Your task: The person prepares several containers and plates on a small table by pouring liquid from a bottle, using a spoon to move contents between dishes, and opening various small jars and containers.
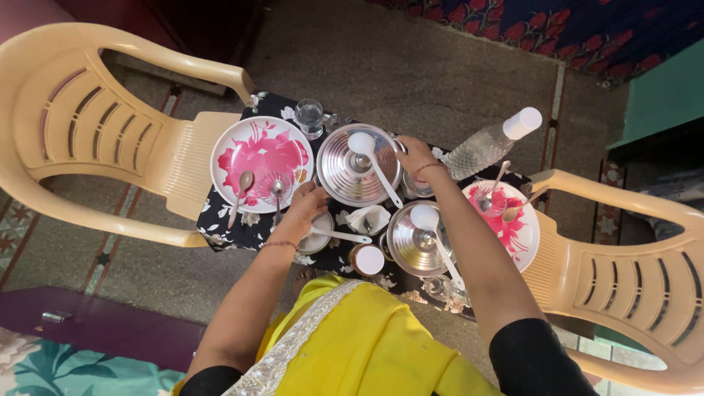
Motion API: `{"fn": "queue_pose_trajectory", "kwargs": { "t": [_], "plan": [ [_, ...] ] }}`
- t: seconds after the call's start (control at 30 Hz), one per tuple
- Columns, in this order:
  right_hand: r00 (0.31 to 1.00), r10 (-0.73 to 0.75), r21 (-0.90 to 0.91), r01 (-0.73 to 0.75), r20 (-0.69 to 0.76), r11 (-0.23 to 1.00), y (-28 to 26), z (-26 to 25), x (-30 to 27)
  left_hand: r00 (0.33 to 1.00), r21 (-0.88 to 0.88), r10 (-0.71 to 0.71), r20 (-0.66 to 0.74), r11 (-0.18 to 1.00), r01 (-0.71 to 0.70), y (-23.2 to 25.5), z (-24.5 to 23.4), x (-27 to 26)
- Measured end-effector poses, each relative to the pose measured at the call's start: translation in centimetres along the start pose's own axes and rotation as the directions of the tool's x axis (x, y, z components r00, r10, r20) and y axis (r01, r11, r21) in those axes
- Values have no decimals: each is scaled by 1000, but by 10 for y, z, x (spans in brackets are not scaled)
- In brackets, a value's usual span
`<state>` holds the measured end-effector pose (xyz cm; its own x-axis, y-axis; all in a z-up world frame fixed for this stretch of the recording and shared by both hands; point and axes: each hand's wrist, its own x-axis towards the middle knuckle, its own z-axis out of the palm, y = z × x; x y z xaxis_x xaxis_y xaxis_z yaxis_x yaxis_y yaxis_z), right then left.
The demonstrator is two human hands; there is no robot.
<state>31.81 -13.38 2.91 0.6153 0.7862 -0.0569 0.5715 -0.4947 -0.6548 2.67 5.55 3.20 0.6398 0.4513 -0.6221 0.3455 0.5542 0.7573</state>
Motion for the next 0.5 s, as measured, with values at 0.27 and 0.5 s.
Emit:
{"fn": "queue_pose_trajectory", "kwargs": {
  "t": [0.27, 0.5],
  "plan": [
    [990, 85, 151, -68, -115, 986, 66, -22, -27, 999, -32, 42, 4, 999, -42, -8, -10, 7],
    [993, 117, 278, -106, -21, 955, 98, -30, -54, 993, -47, 116, -32, 992, -118, -4, -14, -9]
  ]
}}
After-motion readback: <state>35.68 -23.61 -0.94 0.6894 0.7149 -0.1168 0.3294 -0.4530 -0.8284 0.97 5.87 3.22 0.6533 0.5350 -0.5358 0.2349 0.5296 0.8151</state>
